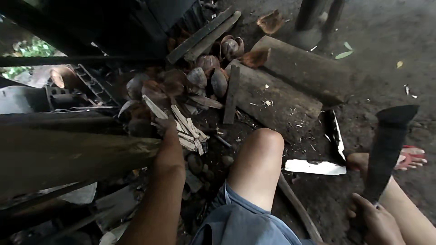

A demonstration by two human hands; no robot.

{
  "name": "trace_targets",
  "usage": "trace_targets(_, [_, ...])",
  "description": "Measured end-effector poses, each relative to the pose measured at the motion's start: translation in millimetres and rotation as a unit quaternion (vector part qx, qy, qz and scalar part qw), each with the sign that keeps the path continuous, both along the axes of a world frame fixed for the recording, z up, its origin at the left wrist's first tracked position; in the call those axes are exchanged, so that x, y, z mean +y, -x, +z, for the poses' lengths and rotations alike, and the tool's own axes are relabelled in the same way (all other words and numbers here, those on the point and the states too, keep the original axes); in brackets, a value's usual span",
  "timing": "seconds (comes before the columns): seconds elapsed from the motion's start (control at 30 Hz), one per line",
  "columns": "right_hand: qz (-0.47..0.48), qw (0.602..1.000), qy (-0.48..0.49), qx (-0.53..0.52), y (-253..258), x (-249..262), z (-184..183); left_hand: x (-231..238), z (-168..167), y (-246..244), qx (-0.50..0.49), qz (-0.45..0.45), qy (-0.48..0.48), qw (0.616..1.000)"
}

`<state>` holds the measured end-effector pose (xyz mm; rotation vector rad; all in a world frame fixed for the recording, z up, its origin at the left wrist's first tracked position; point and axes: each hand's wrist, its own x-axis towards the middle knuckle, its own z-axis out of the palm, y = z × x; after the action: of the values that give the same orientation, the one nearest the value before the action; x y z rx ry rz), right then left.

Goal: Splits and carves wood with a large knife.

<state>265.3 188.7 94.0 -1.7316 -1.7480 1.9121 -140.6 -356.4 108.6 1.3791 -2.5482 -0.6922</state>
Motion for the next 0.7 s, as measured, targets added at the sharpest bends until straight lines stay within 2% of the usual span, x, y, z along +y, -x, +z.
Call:
trace_targets(0.03, [0.000, 1.000, -0.001, -0.002, -0.2, 0.4, -0.5, -18.3, -33.6, 10.0, 0.035, -0.004, 0.010, 0.999])
trace_targets(0.07, [0.003, 1.000, -0.002, -0.002, -0.8, 1.0, -1.4, -31.1, -42.3, 17.0, 0.021, -0.015, -0.033, 0.999])
trace_targets(0.13, [0.002, 1.000, -0.001, 0.000, -3.7, 3.3, -5.6, -30.7, -31.9, 24.3, -0.012, -0.026, -0.067, 0.997])
trace_targets(0.2, [-0.003, 1.000, 0.000, 0.008, -6.8, 4.4, -7.0, -15.3, -22.5, 29.8, -0.013, -0.074, -0.024, 0.997])
trace_targets(0.3, [-0.010, 1.000, -0.002, 0.008, -4.2, 6.3, 1.7, 29.6, -5.7, 42.5, 0.061, -0.207, -0.001, 0.976])
trace_targets(0.37, [-0.026, 0.998, -0.015, -0.048, 20.7, -1.4, 32.0, 75.5, 21.1, 49.3, 0.102, -0.315, -0.026, 0.943])
trace_targets(0.4, [-0.046, 0.995, -0.035, -0.078, 37.3, -8.9, 54.8, 104.3, 37.1, 51.5, 0.118, -0.372, -0.044, 0.920])
trace_targets(0.47, [-0.039, 0.997, -0.057, 0.021, 16.5, 6.9, 70.0, 176.8, 73.3, 44.2, 0.137, -0.500, -0.073, 0.852])
trace_targets(0.57, [-0.038, 0.988, -0.128, 0.077, 2.0, 31.7, 88.5, 286.8, 105.1, 20.3, 0.155, -0.655, -0.103, 0.732])
trace_targets(0.63, [-0.053, 0.979, -0.160, 0.113, -8.4, 50.9, 89.1, 360.8, 107.6, -12.5, 0.100, -0.732, -0.107, 0.665])
trace_targets(0.7, [-0.059, 0.967, -0.190, 0.159, -18.1, 65.8, 79.5, 425.1, 86.4, -50.5, 0.000, -0.788, -0.088, 0.609])
